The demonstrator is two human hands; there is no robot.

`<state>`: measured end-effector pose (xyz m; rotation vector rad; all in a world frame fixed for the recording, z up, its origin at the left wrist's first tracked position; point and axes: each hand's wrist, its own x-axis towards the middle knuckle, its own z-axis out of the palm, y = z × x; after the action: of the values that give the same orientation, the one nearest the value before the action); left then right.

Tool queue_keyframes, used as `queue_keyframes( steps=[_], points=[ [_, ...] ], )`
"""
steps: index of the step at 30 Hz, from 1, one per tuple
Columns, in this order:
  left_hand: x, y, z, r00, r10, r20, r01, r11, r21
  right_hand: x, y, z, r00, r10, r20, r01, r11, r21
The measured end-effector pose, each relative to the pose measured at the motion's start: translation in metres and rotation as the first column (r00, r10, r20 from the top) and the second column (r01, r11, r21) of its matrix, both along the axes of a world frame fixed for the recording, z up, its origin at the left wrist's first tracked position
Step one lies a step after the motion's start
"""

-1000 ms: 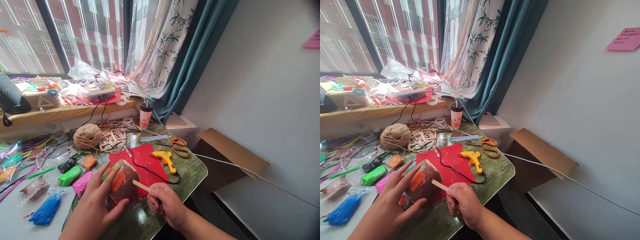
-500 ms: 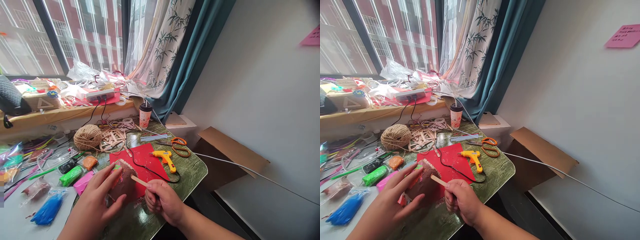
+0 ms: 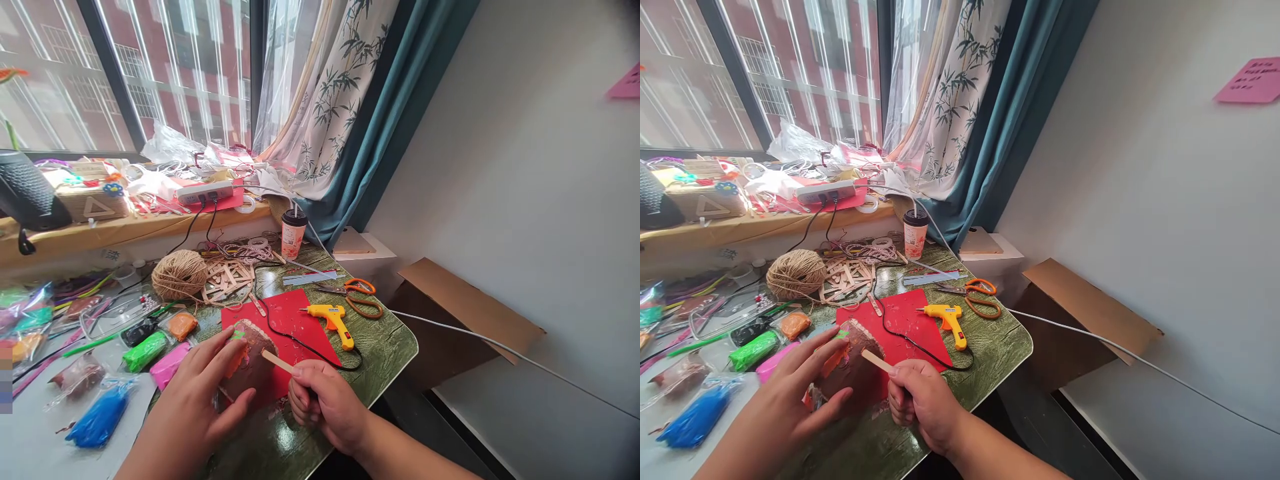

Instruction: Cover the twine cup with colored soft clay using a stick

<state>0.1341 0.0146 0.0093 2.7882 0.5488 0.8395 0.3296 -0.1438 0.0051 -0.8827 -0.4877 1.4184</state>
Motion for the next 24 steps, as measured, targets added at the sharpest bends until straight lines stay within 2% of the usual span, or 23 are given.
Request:
queue_keyframes(
  steps=[10, 19, 24],
  points=[
    [-0.002, 0.0, -0.004, 1.0, 0.0, 0.015, -0.001, 0.997, 0.083, -0.001, 0.004, -0.008, 0.999, -0.027, 0.029, 0.026, 0.999, 0.023],
    [0.0, -0.009, -0.001, 1.0, 0.029, -0.004, -0.029, 0.999, 0.041, -0.007, 0.012, -0.006, 0.996, -0.038, 0.084, 0.038, 0.999, 0.003],
    [-0.002, -0.01, 0.0, 0.998, -0.008, -0.055, 0.015, 0.992, 0.126, -0.01, 0.018, -0.004, 0.996, -0.023, 0.086, 0.024, 1.0, 0.0]
  ],
)
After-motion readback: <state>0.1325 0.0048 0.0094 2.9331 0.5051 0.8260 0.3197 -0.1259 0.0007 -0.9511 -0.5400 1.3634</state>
